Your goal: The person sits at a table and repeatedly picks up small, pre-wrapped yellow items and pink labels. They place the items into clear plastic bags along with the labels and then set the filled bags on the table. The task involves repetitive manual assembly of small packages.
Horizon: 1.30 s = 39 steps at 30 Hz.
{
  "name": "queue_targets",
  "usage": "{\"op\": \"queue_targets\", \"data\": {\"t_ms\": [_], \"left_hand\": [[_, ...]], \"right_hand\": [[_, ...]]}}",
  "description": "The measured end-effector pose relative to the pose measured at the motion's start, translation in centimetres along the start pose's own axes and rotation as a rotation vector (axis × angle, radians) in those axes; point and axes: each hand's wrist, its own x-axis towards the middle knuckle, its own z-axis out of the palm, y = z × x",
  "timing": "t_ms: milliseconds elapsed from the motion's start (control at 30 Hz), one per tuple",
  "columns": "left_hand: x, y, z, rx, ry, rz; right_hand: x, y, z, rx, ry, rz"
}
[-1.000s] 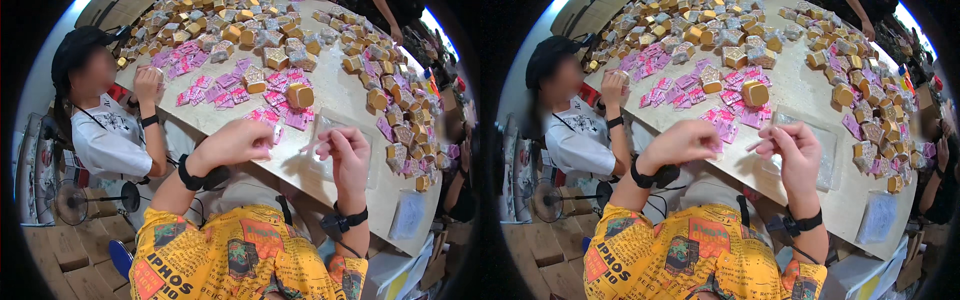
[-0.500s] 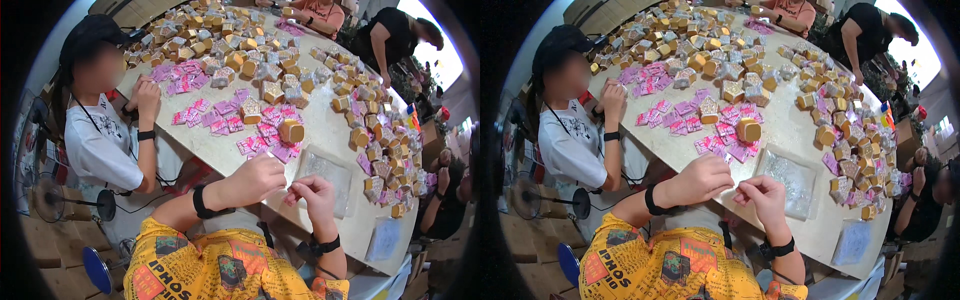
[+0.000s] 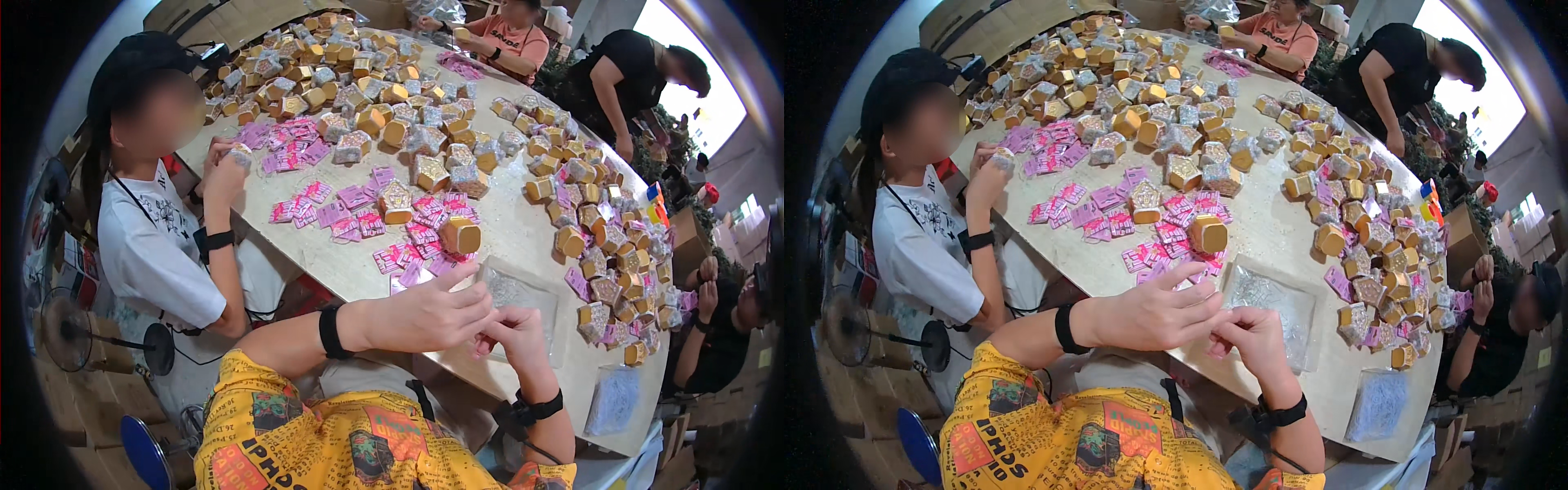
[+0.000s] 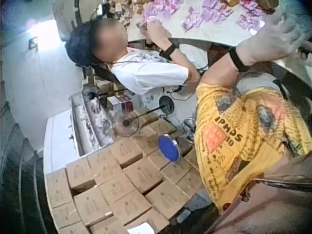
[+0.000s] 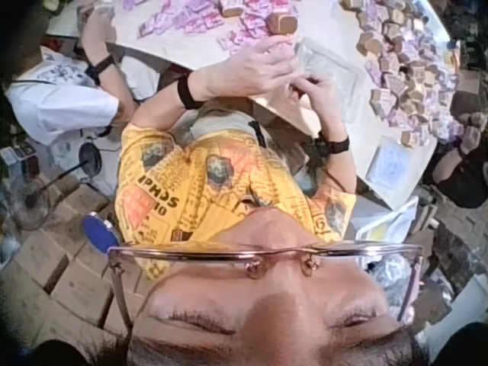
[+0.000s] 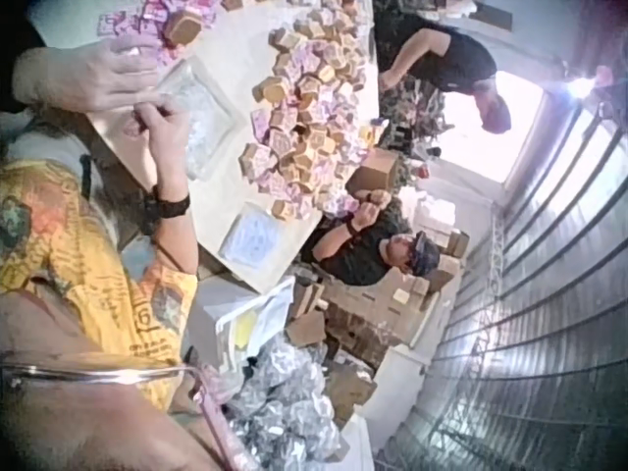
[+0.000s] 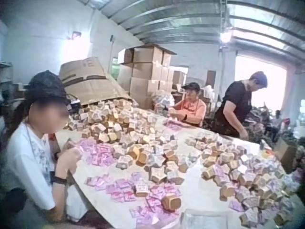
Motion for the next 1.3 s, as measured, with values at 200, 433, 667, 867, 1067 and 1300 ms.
{"op": "queue_targets", "data": {"t_ms": [200,433,667,867,1067,1300], "left_hand": [[0.7,-0.2,-0.1,-0.146,-0.169,-0.065],[0.5,-0.5,3.1,-0.778,-0.037,-0.618],[-0.1,-2.7,5.0,-1.24,-0.391,-0.902],[1.4,-4.9,6.3,-0.055,-0.382,-0.618],[0.4,-7.7,10.9,-0.058,-0.322,-0.617],[0.3,-9.9,6.7,-1.081,0.438,-1.281]], "right_hand": [[-0.7,-1.1,-0.1,-0.122,0.027,0.03],[-1.4,-0.7,0.7,-1.258,0.257,-0.85],[-1.1,0.3,0.3,-1.592,0.255,-0.935],[-0.4,0.9,-1.4,-1.373,0.361,-0.884],[-0.2,1.0,-1.3,-1.149,0.402,-0.856],[1.9,-0.4,-2.7,-0.724,0.496,-0.733]]}}
